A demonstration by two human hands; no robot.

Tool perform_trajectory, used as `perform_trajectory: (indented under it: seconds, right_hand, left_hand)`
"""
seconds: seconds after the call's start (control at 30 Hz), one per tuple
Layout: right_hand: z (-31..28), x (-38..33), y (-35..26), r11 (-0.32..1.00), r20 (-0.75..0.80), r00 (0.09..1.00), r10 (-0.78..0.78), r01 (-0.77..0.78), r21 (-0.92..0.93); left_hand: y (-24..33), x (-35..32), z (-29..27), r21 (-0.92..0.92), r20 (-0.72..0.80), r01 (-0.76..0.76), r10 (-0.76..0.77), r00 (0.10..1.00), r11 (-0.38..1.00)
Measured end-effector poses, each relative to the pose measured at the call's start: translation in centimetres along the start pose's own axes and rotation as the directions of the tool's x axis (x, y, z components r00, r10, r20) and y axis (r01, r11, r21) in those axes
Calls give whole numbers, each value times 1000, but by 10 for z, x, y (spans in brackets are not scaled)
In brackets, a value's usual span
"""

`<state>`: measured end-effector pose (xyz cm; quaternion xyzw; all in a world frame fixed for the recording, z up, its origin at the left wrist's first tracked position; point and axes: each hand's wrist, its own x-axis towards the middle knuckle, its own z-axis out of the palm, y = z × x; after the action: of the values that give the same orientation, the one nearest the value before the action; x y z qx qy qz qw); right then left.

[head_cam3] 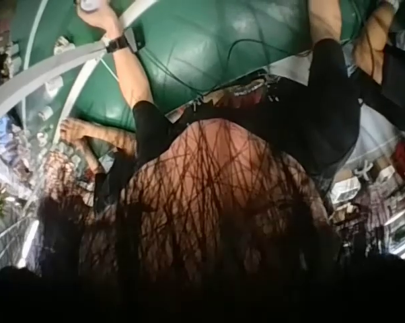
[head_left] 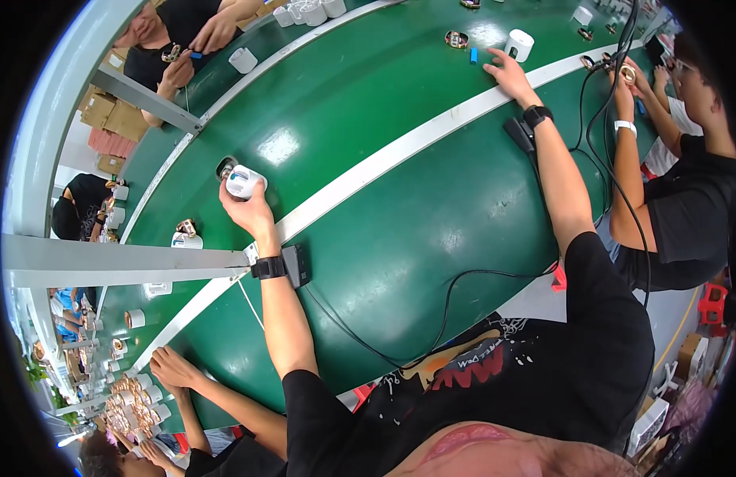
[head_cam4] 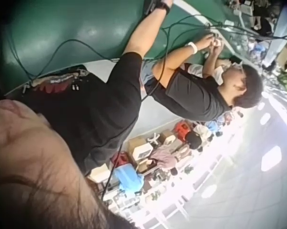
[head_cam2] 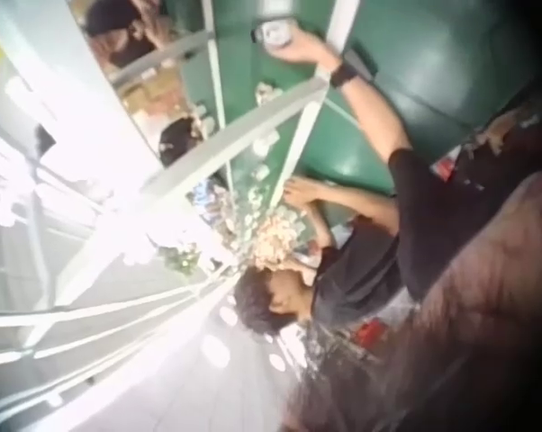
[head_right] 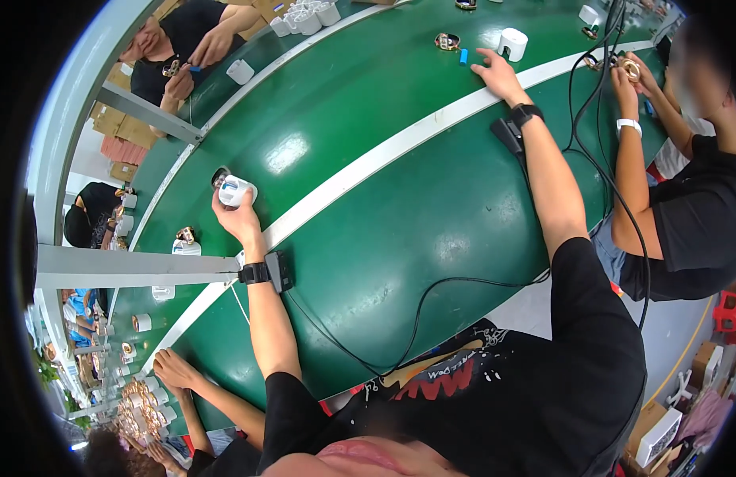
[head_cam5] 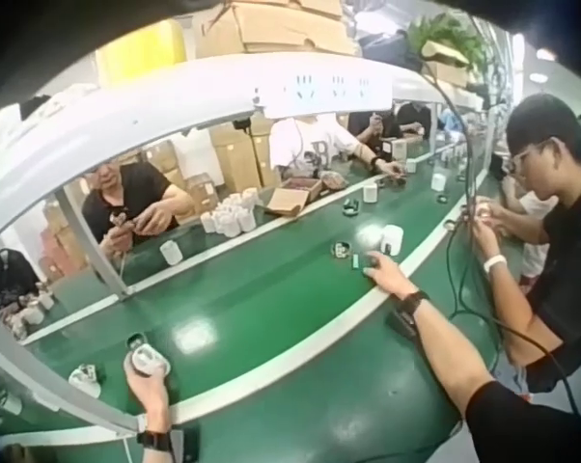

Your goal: Assembling small electronic components on a production line workbench.

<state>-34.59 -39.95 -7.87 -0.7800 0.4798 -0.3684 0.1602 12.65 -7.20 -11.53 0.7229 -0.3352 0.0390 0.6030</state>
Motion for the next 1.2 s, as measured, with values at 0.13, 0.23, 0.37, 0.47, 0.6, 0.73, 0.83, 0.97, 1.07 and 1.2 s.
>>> perform_trajectory:
  seconds: [0.13, 0.23, 0.37, 0.47, 0.6, 0.73, 0.83, 0.97, 1.07, 1.2]
  right_hand:
    - [9, -6, -12, 999, 73, 997, -1, 5, -42]
    - [15, 0, -27, 941, 108, 991, -78, 109, -319]
    - [10, 8, -29, 892, 209, 975, 79, 24, -451]
    - [4, 8, -23, 885, 159, 968, 194, -103, -454]
    - [-6, 12, -25, 893, 269, 852, 449, -418, -166]
    - [-18, 17, -15, -459, 744, 667, 44, -648, 608]
    - [-31, 22, 4, -463, 647, 761, 44, -558, 689]
    - [-49, 28, 36, -471, 411, 911, 37, -346, 811]
    - [-61, 28, 50, -479, 207, 978, 33, -166, 862]
    - [-62, 23, 58, -161, 27, 965, 260, 16, 987]
  left_hand:
    - [7, -9, -4, 25, -109, 27, -24, 994, 999]
    - [23, -14, -2, 115, -148, 79, -61, 987, 990]
    - [46, -19, 1, 196, -231, 24, 22, 973, 980]
    - [52, -22, -1, 239, -262, 25, 39, 964, 971]
    - [54, -19, 0, 312, -339, 55, 57, 939, 948]
    - [56, -21, 0, 215, -353, 60, 20, 935, 975]
    - [59, -21, 1, 181, -342, 54, 11, 940, 982]
    - [62, -21, 1, 157, -347, 41, 16, 938, 987]
    - [62, -22, 0, 152, -352, 18, 38, 935, 988]
    - [65, -24, -1, 168, -351, -23, 81, 933, 985]
